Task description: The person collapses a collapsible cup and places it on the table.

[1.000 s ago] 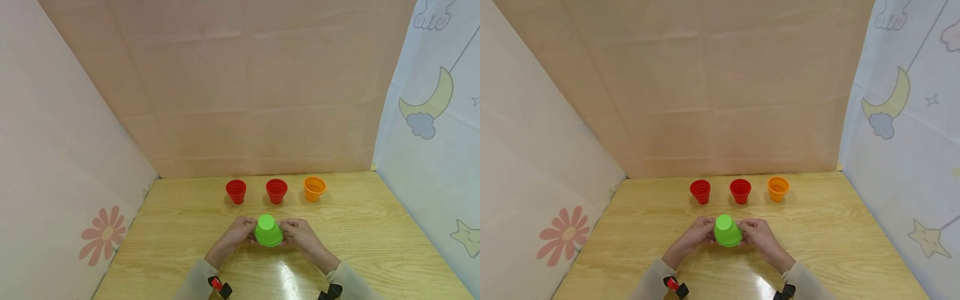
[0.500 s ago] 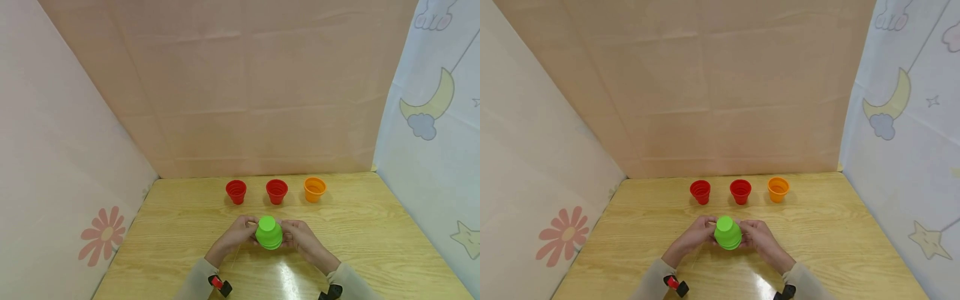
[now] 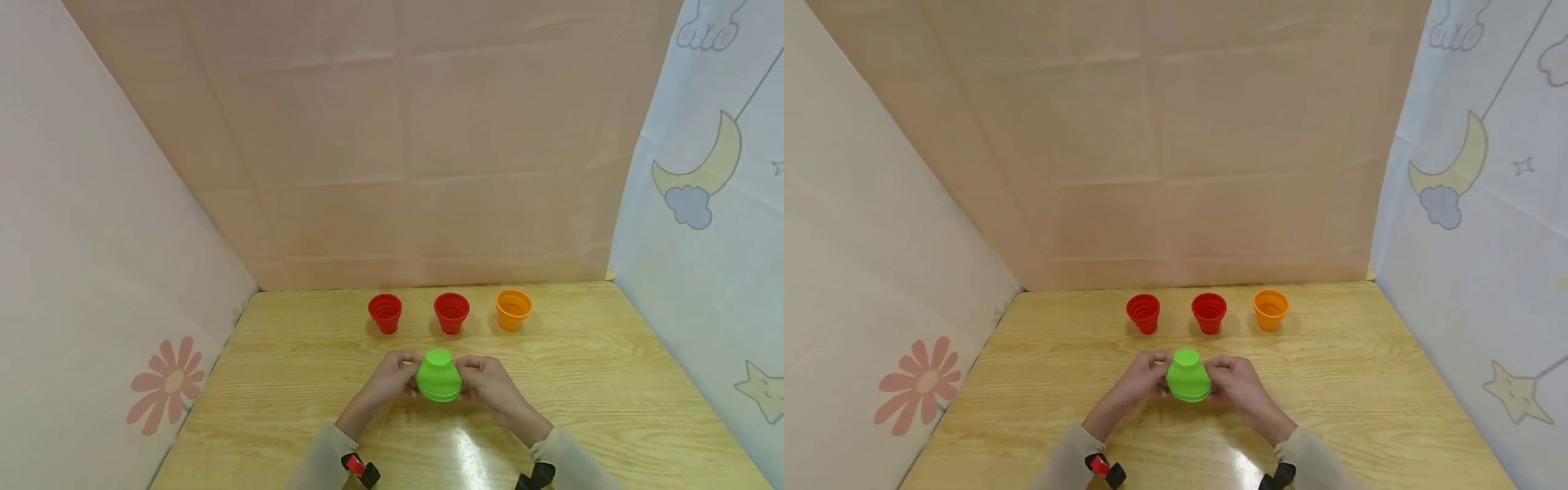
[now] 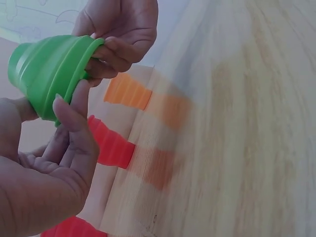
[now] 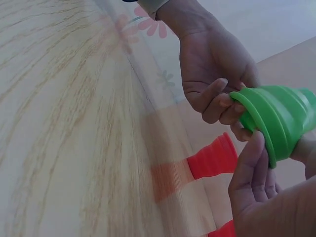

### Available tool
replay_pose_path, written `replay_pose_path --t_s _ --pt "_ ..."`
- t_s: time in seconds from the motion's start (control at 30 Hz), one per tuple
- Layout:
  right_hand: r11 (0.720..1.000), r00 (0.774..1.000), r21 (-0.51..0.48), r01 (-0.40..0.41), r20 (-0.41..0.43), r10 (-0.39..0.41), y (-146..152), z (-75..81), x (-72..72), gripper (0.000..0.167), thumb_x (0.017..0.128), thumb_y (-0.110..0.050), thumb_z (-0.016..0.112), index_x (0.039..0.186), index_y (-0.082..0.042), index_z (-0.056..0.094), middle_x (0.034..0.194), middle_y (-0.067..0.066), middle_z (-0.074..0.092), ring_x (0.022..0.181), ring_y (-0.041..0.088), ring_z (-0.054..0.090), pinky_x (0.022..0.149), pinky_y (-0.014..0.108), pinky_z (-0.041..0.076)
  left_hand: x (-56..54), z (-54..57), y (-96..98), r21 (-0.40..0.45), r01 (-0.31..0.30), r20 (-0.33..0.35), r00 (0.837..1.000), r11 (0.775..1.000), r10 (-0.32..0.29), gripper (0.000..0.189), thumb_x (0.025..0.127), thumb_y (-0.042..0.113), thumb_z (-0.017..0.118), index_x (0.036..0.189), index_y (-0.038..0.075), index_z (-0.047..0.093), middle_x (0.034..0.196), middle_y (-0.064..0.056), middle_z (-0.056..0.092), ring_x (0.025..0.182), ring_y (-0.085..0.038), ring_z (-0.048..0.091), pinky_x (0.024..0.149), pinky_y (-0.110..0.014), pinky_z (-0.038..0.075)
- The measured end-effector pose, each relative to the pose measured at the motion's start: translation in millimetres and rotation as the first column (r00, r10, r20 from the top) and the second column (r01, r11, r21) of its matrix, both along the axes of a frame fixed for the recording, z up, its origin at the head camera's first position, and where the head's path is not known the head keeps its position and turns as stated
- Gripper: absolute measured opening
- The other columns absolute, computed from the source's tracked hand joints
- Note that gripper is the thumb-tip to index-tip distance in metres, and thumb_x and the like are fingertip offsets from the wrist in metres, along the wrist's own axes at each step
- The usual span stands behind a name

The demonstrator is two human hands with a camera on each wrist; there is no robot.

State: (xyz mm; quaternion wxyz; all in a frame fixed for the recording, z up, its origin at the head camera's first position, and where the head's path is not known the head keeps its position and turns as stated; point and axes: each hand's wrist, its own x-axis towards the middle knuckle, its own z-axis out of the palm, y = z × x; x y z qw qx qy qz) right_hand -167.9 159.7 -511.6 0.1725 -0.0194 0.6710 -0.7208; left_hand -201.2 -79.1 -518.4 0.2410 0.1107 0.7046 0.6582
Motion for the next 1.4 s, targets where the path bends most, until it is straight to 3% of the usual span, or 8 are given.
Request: replay_pose_path --t_s 0.1,0.4,0.67,0.83,1.0,1.17,1.4 --pt "0.999 0.999 0.019 0.038 -0.027 -0.037 -1.9 1.4 -0.7 0.039 0.106 -0.015 0.06 0.13 0.016 0.061 0.098 -0.004 0.077 0.084 0.008 0.07 0.075 0.025 0.063 1.4 0.9 -0.1 0.033 -0.001 0.021 1.0 0.999 0.0 0.039 0.109 0.034 0.057 0.121 0.0 0.072 0.081 0.0 0.073 0.069 -0.012 0.07 0.062 -0.021 0.056" --pt "0.988 0.99 0.067 0.14 -0.027 -0.139 -2.5 0.4 -0.6 0.042 0.106 -0.014 0.059 0.134 0.017 0.058 0.107 0.004 0.079 0.089 0.007 0.072 0.079 0.024 0.063 8.4 9.0 -2.8 0.158 0.115 0.082 0.988 0.981 -0.129 0.046 0.11 0.028 0.054 0.143 -0.004 0.058 0.101 0.0 0.074 0.085 -0.012 0.074 0.085 -0.028 0.065" --pt "0.982 0.985 0.069 0.174 -0.018 -0.173 -4.6 -3.5 -1.4 0.04 0.106 -0.015 0.06 0.131 0.015 0.061 0.103 0.0 0.079 0.086 0.006 0.072 0.077 0.024 0.062 10.2 5.0 1.1 0.286 0.083 0.173 0.975 0.954 -0.137 0.045 0.109 0.017 0.051 0.148 -0.004 0.05 0.125 -0.008 0.07 0.1 -0.017 0.075 0.097 -0.043 0.064" --pt "0.982 0.985 0.069 0.175 -0.012 -0.174 -6.5 -3.8 -1.0 0.038 0.106 -0.015 0.061 0.13 0.015 0.061 0.1 -0.002 0.078 0.085 0.005 0.07 0.077 0.023 0.062 9.2 2.2 2.2 0.337 0.075 0.181 0.973 0.939 -0.142 0.046 0.108 0.015 0.049 0.148 -0.006 0.049 0.129 -0.01 0.066 0.105 -0.023 0.075 0.1 -0.048 0.062" --pt "0.977 0.98 0.08 0.196 -0.001 -0.197 -7.2 -4.5 -1.8 0.035 0.105 -0.015 0.061 0.127 0.012 0.065 0.097 -0.003 0.078 0.082 0.007 0.069 0.074 0.024 0.061 9.4 2.4 2.4 0.349 0.062 0.187 0.973 0.935 -0.134 0.044 0.109 0.015 0.05 0.148 -0.005 0.05 0.136 -0.016 0.065 0.111 -0.029 0.075 0.1 -0.048 0.062" --pt "0.978 0.981 0.084 0.192 0.009 -0.194 -7.7 -6.2 -1.6 0.033 0.105 -0.016 0.061 0.124 0.01 0.067 0.095 -0.003 0.076 0.081 0.01 0.067 0.073 0.024 0.061 9.7 0.0 2.0 0.312 0.071 0.163 0.978 0.948 -0.127 0.044 0.108 0.011 0.05 0.15 -0.004 0.05 0.135 -0.022 0.067 0.109 -0.027 0.076 0.098 -0.046 0.063" --pt "0.996 0.996 0.039 0.086 0.029 -0.087 -4.7 -5.9 0.4 0.04 0.107 -0.022 0.058 0.13 0.01 0.062 0.105 -0.001 0.074 0.091 0.014 0.071 0.082 0.03 0.065 11.2 -2.8 2.8 0.19 0.027 0.089 0.995 0.981 -0.045 0.049 0.1 0.002 0.049 0.148 -0.006 0.052 0.12 -0.021 0.073 0.097 -0.026 0.077 0.09 -0.046 0.066"
